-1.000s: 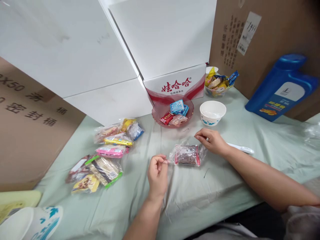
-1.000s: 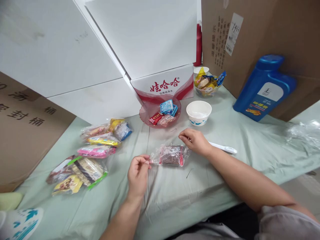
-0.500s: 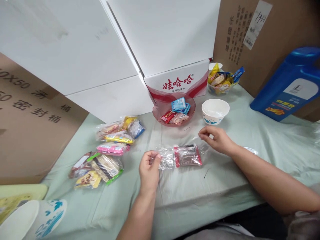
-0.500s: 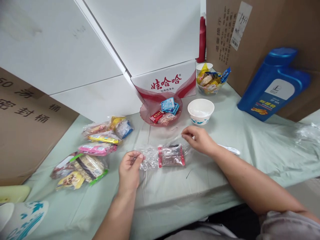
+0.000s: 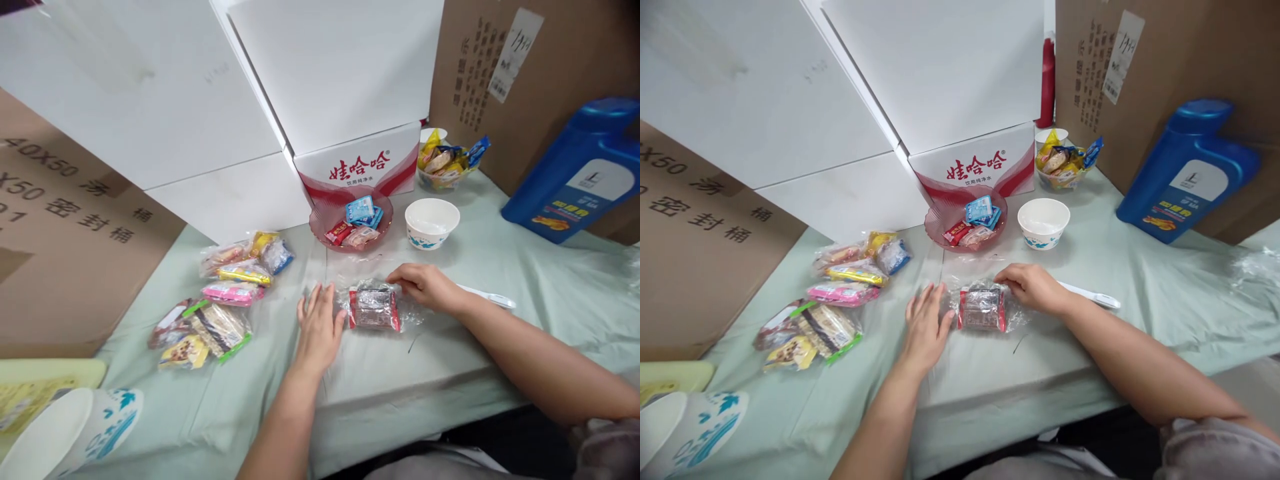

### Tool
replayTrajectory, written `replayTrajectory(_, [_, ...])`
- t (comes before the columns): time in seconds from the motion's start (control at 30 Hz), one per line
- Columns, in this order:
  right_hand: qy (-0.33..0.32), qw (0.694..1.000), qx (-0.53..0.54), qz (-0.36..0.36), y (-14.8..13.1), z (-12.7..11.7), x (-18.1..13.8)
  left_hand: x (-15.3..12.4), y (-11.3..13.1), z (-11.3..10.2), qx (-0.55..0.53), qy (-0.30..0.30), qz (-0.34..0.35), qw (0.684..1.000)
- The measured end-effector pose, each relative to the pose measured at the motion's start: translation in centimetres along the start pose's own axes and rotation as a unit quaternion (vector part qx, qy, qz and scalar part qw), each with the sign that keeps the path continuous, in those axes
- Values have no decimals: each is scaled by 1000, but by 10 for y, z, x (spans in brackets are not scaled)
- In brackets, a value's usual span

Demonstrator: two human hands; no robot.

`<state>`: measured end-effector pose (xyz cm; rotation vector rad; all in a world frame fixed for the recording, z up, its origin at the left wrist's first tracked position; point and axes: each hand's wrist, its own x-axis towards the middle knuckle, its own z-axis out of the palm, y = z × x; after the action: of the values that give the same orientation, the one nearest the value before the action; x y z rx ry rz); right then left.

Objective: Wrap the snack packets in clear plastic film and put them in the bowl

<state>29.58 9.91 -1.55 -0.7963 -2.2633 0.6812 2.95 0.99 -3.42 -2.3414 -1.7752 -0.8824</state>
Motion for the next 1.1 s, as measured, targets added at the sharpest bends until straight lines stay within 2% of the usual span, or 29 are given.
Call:
replayTrajectory(0.1, [-12,999,-19,28,4,0,1,2,-3,-2,19,1,3,1000])
replayTrajectory(0.17, [-31,999,-17,41,3,-2,1,3,-1,-14,-5,19,35,999])
replayTrajectory(0.23, [-55,998,-15,35,1,-3,0,4,3,-32,-44,5,68,997])
replayTrajectory(0.3, [-70,997,-7,10,-1,-4,0,3,8,-52,-86,-64,93,990])
replayTrajectory(0.37, [-65,998,3,-5,-3,-4,1,1,15,-70,-136,-184,122,966])
replayTrajectory(0.43, [-67,998,12,16,-5,-6,1,-2,22,-82,-178,-309,134,925])
replayTrajectory(0.5, [-80,995,15,51,-6,-9,0,-4,27,-87,-193,-377,116,899])
replayTrajectory(0.53, [-82,994,15,64,-7,-10,0,-6,28,-87,-191,-383,101,898])
replayTrajectory(0.6, [-54,996,8,67,-9,-11,-1,-7,29,-79,-178,-335,74,922])
replayTrajectory(0.7, [4,1000,-2,10,-15,-4,-2,-8,26,-56,-148,-170,50,973])
replayTrajectory(0.77, [-12,999,-9,-36,-19,7,-1,-10,25,-39,-121,-102,38,987])
replayTrajectory(0.83, [-61,996,-30,-48,-21,20,-1,-12,24,-25,-93,-123,15,988])
replayTrajectory(0.97, [-153,985,-82,-21,-21,32,-2,-18,23,-10,-64,-243,-31,967])
replayTrajectory(1.1, [-159,985,-51,-44,-26,25,-2,-19,21,-8,-53,-296,-54,952])
